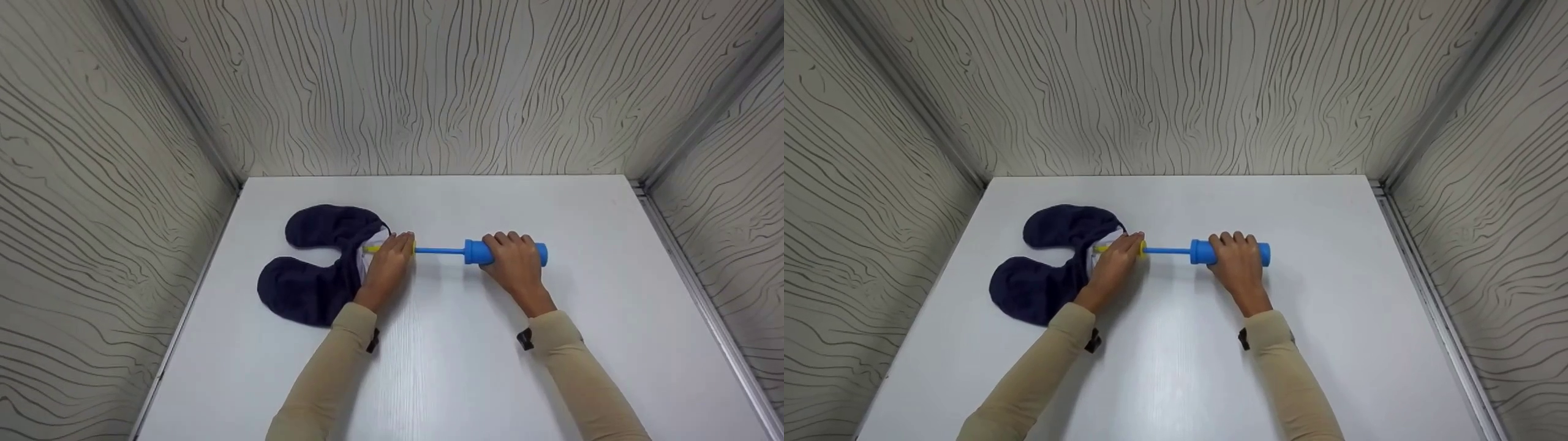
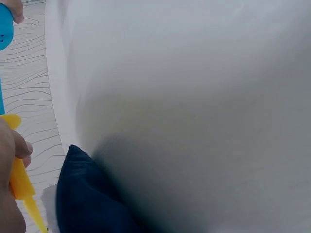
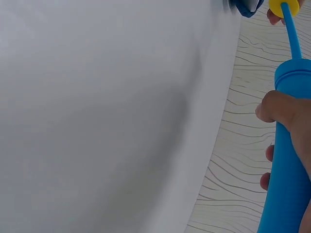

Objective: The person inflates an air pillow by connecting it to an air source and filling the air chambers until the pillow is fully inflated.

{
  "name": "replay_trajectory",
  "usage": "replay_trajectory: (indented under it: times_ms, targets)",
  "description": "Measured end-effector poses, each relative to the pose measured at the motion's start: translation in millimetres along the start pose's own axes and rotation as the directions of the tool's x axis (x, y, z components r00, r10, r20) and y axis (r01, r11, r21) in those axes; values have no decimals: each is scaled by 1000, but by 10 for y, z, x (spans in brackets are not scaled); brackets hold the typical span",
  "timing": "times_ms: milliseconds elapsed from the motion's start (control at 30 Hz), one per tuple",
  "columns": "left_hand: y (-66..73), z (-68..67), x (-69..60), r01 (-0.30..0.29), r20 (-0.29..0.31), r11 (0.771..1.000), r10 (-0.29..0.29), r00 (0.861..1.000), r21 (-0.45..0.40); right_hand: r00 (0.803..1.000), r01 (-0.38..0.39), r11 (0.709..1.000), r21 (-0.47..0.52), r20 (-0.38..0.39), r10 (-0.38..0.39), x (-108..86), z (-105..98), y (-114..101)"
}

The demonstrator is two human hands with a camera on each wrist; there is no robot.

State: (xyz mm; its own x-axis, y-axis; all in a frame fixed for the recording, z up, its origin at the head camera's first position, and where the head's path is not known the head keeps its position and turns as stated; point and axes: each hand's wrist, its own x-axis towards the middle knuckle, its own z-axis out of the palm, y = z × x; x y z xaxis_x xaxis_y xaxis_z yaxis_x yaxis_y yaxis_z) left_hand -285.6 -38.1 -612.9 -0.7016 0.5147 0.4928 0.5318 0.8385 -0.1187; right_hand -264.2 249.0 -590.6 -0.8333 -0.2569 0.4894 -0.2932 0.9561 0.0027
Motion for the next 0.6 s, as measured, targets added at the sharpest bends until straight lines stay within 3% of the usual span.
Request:
replay_trajectory:
  times_ms: [333,600]
  targets:
    - [156,-22,69,36,4,999,-36,999,-35,999,25,1000,8,24,-25,115,86,-392]
    - [238,-47,127,27,-4,999,-27,1000,-23,998,65,998,1,4,-65,229,153,-616]
